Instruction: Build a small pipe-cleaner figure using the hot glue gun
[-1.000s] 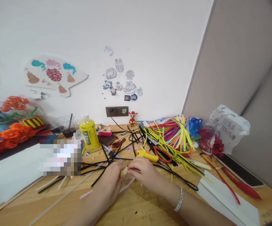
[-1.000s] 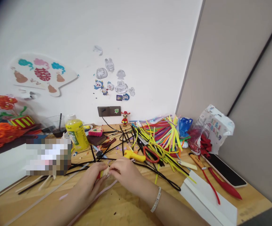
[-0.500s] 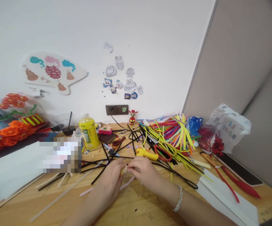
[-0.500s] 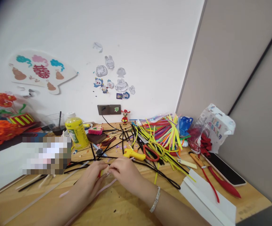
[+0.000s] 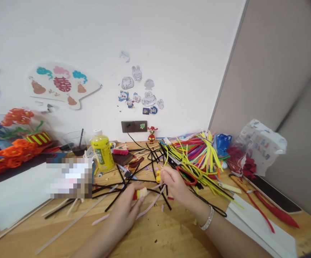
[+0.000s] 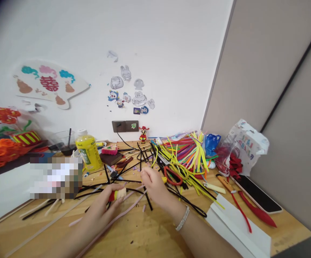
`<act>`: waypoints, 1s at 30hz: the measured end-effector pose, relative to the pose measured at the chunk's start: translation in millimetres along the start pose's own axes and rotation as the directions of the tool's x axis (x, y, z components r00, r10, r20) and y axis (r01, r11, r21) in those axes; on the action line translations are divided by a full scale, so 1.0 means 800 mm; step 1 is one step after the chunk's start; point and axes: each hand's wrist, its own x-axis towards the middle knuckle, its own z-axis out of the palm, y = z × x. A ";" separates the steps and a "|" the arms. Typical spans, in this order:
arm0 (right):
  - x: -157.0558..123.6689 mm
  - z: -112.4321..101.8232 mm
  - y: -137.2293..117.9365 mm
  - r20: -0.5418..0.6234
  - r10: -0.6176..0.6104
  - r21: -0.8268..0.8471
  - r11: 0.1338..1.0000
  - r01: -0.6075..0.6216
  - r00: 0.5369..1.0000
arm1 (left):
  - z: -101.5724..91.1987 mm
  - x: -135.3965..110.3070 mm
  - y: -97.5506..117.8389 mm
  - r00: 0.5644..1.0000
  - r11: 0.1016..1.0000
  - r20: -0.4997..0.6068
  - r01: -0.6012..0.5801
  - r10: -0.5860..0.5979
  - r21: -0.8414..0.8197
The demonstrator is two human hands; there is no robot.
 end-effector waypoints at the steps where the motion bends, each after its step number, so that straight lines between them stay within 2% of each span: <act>1: 0.002 -0.001 0.006 -0.013 0.015 0.011 1.000 -0.015 1.000 | 0.000 0.000 0.002 0.999 0.999 0.002 0.038 -0.038 -0.035; 5: 0.005 0.004 0.020 0.021 0.028 0.061 0.998 -0.029 0.999 | 0.001 0.004 0.003 0.970 0.938 0.022 0.240 -0.242 -0.250; 8: 0.000 0.017 0.017 0.066 -0.009 0.086 0.996 0.003 0.998 | 0.003 0.008 -0.001 0.921 0.783 0.071 0.364 -0.382 -0.504; 10: -0.007 0.025 0.012 0.090 -0.061 0.062 0.997 0.056 0.994 | 0.006 0.011 -0.004 0.900 0.688 0.113 0.398 -0.421 -0.607; 12: -0.013 0.030 0.009 0.118 -0.154 -0.043 0.986 0.160 0.981 | 0.009 0.012 -0.005 0.891 0.634 0.145 0.413 -0.431 -0.653; 15: -0.020 0.033 0.009 0.092 -0.258 -0.174 0.947 0.271 0.962 | 0.014 0.012 -0.004 0.871 0.543 0.200 0.443 -0.449 -0.713; 17: -0.022 0.032 0.010 0.081 -0.290 -0.177 0.937 0.300 0.954 | 0.016 0.010 -0.002 0.861 0.498 0.214 0.451 -0.461 -0.740; 22: -0.024 0.031 0.008 0.184 -0.287 -0.166 0.934 0.318 0.940 | 0.015 0.009 0.002 0.855 0.469 0.230 0.458 -0.465 -0.755; 30: -0.028 0.038 0.004 0.133 -0.332 -0.268 0.895 0.356 0.934 | 0.033 0.005 -0.010 0.856 0.458 0.274 0.475 -0.439 -0.752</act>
